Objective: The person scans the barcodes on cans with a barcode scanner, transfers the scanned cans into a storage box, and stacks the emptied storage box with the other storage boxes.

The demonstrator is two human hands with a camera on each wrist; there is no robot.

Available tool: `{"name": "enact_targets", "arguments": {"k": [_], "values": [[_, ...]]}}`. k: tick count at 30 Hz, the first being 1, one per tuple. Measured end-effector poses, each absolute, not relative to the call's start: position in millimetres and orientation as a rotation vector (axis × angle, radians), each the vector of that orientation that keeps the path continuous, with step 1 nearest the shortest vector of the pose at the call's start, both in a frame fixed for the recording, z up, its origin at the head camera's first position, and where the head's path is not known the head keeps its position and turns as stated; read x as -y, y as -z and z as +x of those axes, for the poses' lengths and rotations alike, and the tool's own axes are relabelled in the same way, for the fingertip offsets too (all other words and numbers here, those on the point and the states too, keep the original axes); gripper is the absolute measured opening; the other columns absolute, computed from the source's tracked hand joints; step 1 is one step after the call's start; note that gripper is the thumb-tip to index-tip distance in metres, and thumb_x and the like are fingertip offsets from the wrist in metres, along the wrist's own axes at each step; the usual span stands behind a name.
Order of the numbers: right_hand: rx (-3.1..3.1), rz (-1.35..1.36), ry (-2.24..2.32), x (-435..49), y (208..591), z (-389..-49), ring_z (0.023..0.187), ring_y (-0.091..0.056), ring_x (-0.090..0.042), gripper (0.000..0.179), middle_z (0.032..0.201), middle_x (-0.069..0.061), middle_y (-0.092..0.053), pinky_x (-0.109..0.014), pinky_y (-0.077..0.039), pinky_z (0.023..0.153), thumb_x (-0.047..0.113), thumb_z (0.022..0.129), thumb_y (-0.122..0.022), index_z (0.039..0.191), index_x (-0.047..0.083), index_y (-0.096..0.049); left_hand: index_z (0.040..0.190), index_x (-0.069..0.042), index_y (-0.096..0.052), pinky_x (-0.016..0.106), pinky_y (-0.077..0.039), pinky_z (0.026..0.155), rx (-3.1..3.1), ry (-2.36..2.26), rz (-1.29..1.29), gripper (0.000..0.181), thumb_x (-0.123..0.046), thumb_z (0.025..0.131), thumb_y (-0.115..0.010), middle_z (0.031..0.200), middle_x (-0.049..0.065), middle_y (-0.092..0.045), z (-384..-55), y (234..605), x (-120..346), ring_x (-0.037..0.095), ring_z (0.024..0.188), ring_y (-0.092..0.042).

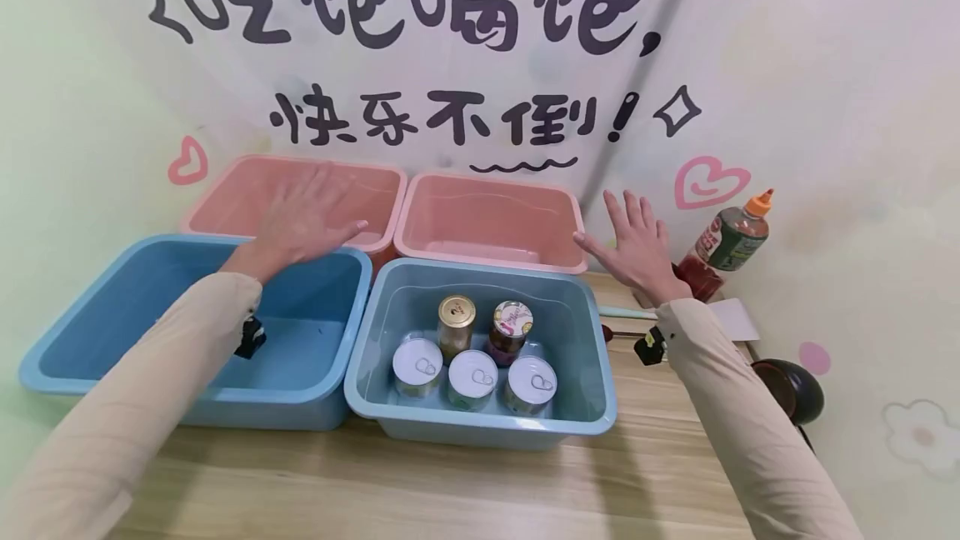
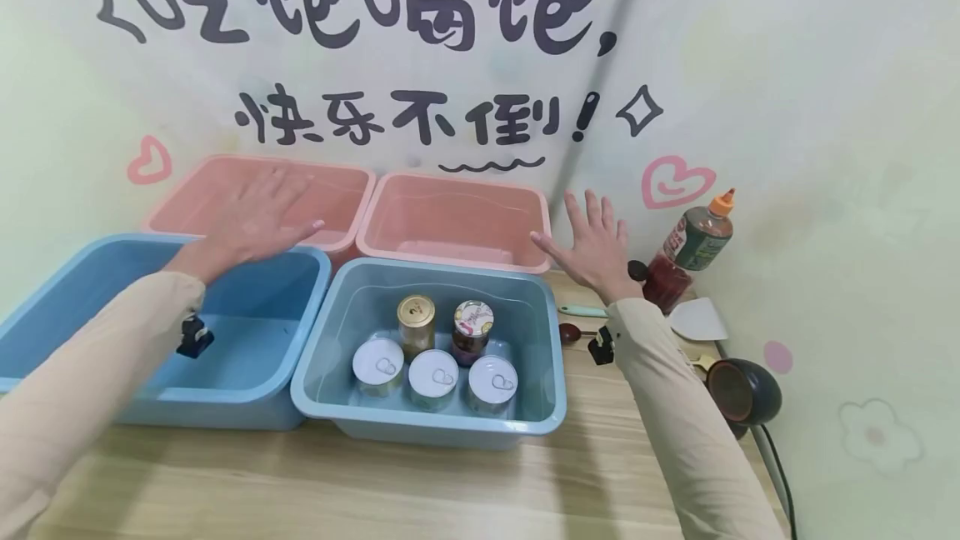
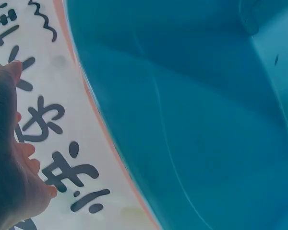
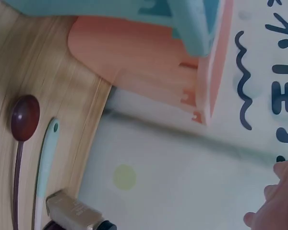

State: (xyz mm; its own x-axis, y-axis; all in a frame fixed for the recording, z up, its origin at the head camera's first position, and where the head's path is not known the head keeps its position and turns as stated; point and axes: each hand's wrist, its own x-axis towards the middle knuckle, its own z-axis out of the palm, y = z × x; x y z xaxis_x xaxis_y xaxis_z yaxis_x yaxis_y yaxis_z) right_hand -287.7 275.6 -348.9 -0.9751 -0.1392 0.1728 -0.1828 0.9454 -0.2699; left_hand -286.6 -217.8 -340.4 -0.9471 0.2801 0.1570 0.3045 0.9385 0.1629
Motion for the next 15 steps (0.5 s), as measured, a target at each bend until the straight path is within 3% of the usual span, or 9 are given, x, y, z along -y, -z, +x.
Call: {"name": "enact_targets", "arguments": {"k": [6,15], "values": [[2.985,0.297,-0.465,-274,346,-283,0.155,0.004,-0.044,0.096,0.169,-0.017,0.002,-0.074,-0.003,0.117,0.073,0.090,-0.046,0.162,0.020,-0.011,0.160,-0.021,-0.025,0.068,-0.007,0.121,2.978,0.337,-0.525,0.080,-0.060,0.094,-0.051,0.168,0.014,-0.015,-269,337,206,0.041,0.155,-0.009],[3.007,0.467,-0.499,-249,329,-263,0.154,-0.005,-0.045,0.099,0.169,-0.017,-0.006,-0.076,-0.009,0.115,0.064,0.086,-0.063,0.162,0.028,-0.011,0.151,-0.015,-0.046,0.073,-0.019,0.115,2.990,0.356,-0.749,0.066,-0.045,0.095,-0.061,0.166,0.021,-0.019,-234,345,191,0.046,0.153,-0.015]]}}
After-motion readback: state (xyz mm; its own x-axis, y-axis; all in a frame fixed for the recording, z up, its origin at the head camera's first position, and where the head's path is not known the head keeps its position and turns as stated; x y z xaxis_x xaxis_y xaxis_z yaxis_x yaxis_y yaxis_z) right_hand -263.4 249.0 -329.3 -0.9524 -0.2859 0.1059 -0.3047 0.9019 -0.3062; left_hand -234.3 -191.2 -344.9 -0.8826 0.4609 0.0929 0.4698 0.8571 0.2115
